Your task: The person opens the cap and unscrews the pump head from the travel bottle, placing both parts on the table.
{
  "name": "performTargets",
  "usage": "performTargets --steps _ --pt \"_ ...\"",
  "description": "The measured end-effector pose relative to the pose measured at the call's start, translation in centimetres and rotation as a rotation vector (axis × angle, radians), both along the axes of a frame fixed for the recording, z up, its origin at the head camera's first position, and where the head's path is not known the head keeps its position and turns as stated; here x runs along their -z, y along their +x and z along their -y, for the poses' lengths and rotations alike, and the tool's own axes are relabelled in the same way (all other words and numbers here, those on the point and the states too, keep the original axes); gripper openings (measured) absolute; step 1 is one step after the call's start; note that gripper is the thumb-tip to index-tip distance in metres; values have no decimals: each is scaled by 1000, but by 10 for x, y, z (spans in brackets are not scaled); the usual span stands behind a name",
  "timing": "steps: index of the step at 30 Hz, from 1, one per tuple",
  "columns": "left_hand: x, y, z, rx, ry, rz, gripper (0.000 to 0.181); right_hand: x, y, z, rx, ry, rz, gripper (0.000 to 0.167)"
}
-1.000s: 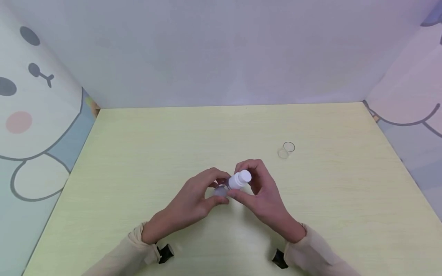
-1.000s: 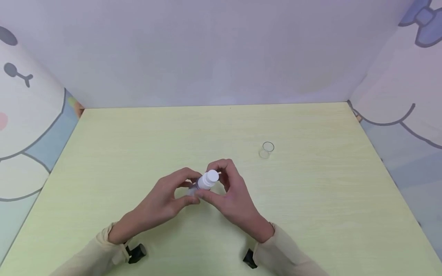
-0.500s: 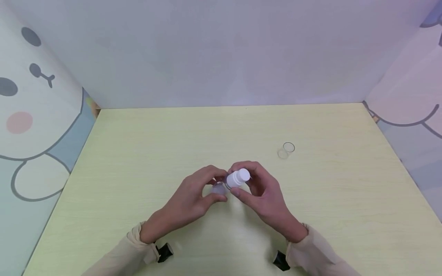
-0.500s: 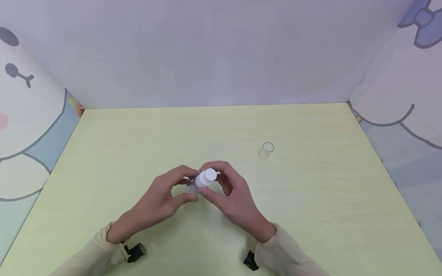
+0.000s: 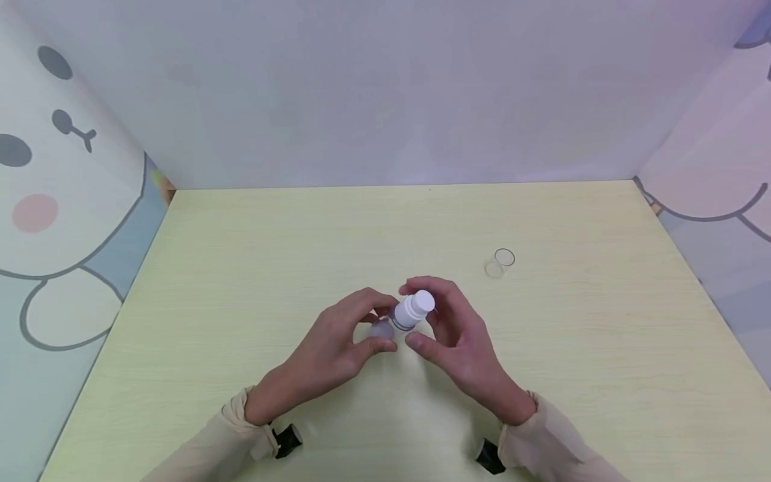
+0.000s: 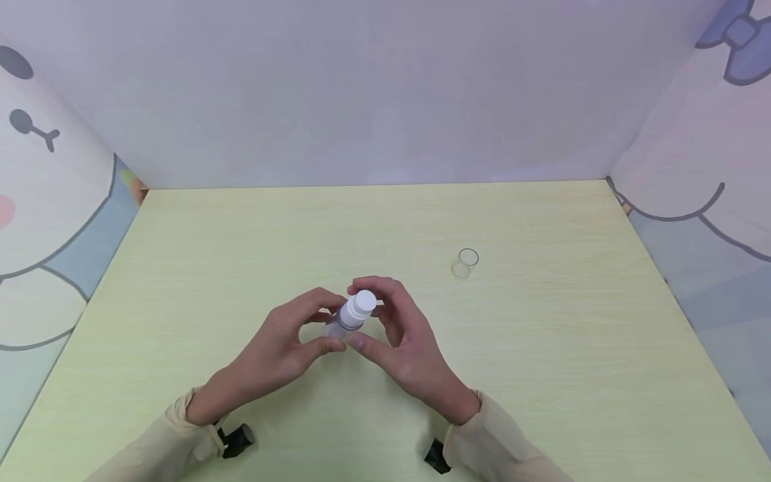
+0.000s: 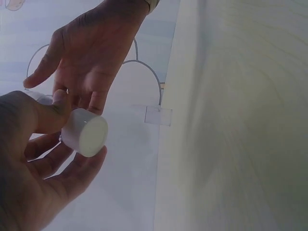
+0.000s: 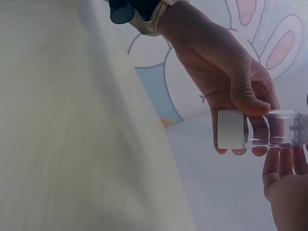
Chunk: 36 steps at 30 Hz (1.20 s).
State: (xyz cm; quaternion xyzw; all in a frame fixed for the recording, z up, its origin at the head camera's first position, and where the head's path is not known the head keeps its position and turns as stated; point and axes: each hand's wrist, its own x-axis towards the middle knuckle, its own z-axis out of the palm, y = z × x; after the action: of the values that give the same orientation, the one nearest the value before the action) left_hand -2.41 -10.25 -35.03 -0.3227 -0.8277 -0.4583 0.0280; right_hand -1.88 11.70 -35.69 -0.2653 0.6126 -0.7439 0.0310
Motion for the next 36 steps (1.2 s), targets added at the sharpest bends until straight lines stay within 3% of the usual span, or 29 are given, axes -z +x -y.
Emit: performTargets --steps 5,9,20,36 --pt "1 1 -2 3 -9 8 47 4 0 3 68 -9 77 53" --pt "2 2 -3 2 -8 0 49 7 -1 4 81 -6 68 46" --pt "1 1 -3 -1 -6 -6 48 4 -1 1 39 -30 16 46" --pt "0 0 -1 -12 -4 6 52 1 1 0 6 4 18 48"
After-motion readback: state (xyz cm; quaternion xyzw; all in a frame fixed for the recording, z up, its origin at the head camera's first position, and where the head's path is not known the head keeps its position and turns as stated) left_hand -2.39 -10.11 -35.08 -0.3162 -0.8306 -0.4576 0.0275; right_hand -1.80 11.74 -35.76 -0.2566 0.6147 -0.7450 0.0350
